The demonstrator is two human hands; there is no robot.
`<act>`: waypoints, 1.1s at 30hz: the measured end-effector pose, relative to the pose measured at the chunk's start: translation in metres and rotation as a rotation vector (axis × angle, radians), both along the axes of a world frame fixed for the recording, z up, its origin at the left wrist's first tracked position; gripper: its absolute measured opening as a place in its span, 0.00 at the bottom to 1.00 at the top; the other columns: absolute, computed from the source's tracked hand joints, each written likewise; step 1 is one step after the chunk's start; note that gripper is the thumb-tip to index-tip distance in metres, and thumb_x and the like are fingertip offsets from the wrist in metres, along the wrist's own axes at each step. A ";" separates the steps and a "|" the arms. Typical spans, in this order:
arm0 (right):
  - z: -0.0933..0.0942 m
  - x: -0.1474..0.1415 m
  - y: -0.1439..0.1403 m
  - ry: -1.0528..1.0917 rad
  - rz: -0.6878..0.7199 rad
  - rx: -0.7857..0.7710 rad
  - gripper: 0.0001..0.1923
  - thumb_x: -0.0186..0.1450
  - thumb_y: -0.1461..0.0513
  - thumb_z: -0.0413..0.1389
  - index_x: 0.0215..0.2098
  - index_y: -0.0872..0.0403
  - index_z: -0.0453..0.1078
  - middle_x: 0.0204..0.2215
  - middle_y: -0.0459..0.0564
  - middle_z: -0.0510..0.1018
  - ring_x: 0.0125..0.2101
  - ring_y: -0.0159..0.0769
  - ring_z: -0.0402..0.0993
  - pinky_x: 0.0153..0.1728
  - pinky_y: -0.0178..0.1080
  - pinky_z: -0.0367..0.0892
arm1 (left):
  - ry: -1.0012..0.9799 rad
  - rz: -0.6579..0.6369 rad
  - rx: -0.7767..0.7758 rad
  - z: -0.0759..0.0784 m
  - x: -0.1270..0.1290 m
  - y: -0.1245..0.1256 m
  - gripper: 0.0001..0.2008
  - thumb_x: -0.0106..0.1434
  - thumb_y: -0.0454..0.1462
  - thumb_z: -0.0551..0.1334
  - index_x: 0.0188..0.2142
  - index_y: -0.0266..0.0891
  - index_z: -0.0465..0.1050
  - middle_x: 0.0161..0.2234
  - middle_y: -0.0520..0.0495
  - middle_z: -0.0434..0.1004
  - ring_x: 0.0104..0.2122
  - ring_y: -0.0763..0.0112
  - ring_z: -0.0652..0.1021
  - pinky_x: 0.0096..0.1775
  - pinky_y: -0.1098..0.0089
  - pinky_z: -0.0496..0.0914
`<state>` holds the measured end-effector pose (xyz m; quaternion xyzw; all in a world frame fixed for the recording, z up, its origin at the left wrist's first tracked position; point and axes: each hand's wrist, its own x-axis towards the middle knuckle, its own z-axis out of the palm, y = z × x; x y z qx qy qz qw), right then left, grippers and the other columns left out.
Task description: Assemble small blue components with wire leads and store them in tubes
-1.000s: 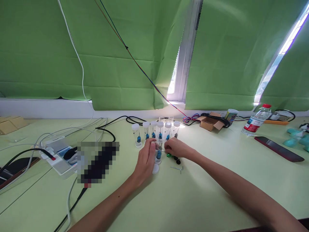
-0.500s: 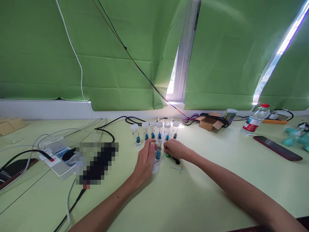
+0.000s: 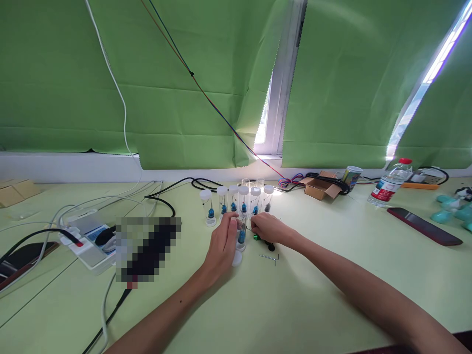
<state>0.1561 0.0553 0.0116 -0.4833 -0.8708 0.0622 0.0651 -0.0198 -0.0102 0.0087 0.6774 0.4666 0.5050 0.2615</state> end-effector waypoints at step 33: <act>0.068 0.001 -0.029 0.858 0.119 0.049 0.05 0.66 0.62 0.51 0.32 0.53 0.64 0.27 0.46 0.74 0.27 0.31 0.70 0.31 0.36 0.68 | 0.109 -0.070 -0.024 -0.003 0.001 0.000 0.17 0.67 0.47 0.54 0.51 0.43 0.60 0.37 0.48 0.72 0.37 0.68 0.75 0.27 0.74 0.65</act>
